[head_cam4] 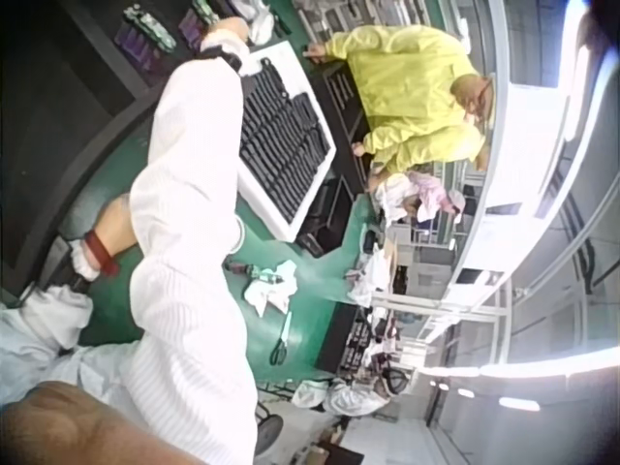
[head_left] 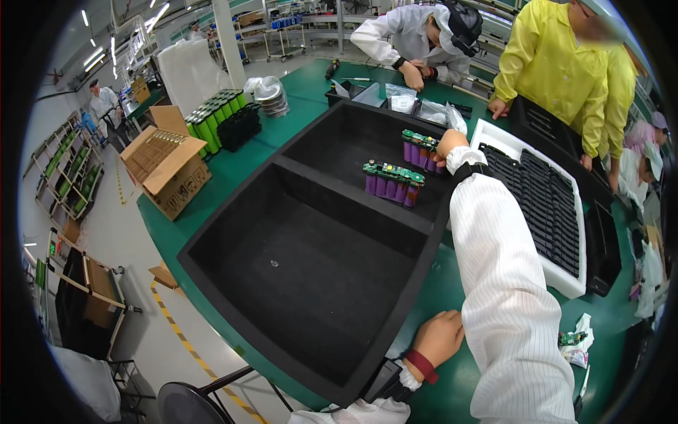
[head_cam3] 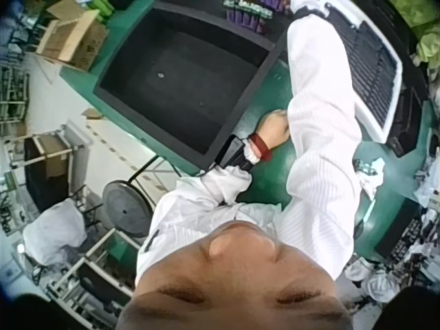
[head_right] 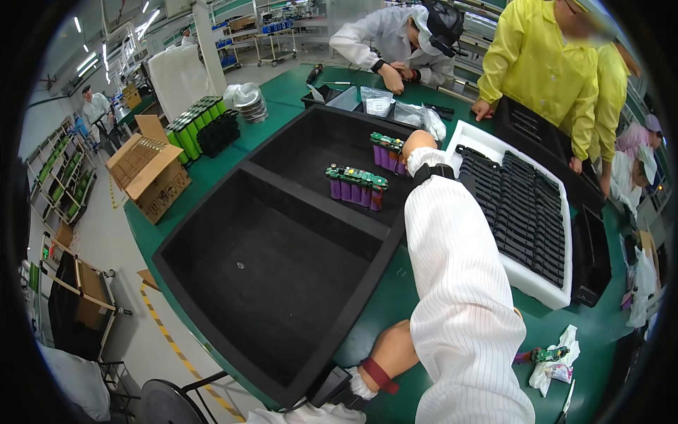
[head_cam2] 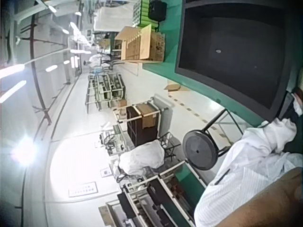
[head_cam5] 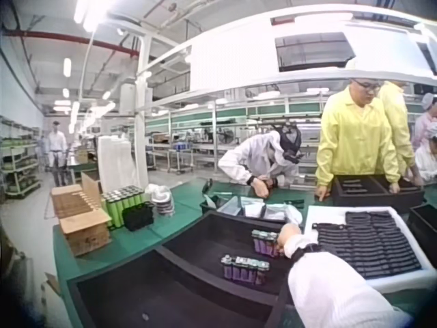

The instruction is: Assembling and applying adhesive to an electronic battery pack and circuit board component.

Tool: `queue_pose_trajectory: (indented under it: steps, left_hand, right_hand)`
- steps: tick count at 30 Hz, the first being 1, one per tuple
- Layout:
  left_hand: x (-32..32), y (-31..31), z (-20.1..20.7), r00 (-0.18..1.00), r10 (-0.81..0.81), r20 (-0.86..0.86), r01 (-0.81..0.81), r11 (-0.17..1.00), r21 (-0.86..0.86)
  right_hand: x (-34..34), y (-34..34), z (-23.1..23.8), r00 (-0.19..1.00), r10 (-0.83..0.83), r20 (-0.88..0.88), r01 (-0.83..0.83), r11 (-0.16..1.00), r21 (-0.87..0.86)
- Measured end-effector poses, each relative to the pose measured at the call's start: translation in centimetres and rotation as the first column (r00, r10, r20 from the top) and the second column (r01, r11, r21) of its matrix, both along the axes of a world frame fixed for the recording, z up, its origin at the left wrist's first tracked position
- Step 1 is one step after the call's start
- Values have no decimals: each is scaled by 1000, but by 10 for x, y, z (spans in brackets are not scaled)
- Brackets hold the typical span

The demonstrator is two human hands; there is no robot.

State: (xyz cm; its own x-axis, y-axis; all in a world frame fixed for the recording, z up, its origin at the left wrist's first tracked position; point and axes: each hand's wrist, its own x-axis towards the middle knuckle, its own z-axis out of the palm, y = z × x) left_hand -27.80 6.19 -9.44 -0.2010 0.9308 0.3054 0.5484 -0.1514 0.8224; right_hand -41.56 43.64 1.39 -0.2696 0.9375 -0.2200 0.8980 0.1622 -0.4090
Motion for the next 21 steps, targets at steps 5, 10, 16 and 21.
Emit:
queue_pose_trajectory:
  steps: [5,10,16,21]
  left_hand:
    - [1,2,8,1000,2,-7,-2,1000,-10]
    - [-2,-3,9,1000,-11,-22,11,1000,-4]
    - [0,1,10,1000,-21,15,19,996,86]
    - [-8,7,23,998,54,-38,-47,987,154]
  right_hand:
    - [16,-7,8,993,89,76,-114,892,437]
    - [27,-8,30,970,213,118,-240,919,314]
    - [104,-33,134,890,385,-243,-165,770,616]
    - [196,-130,243,941,339,-12,-157,466,871]
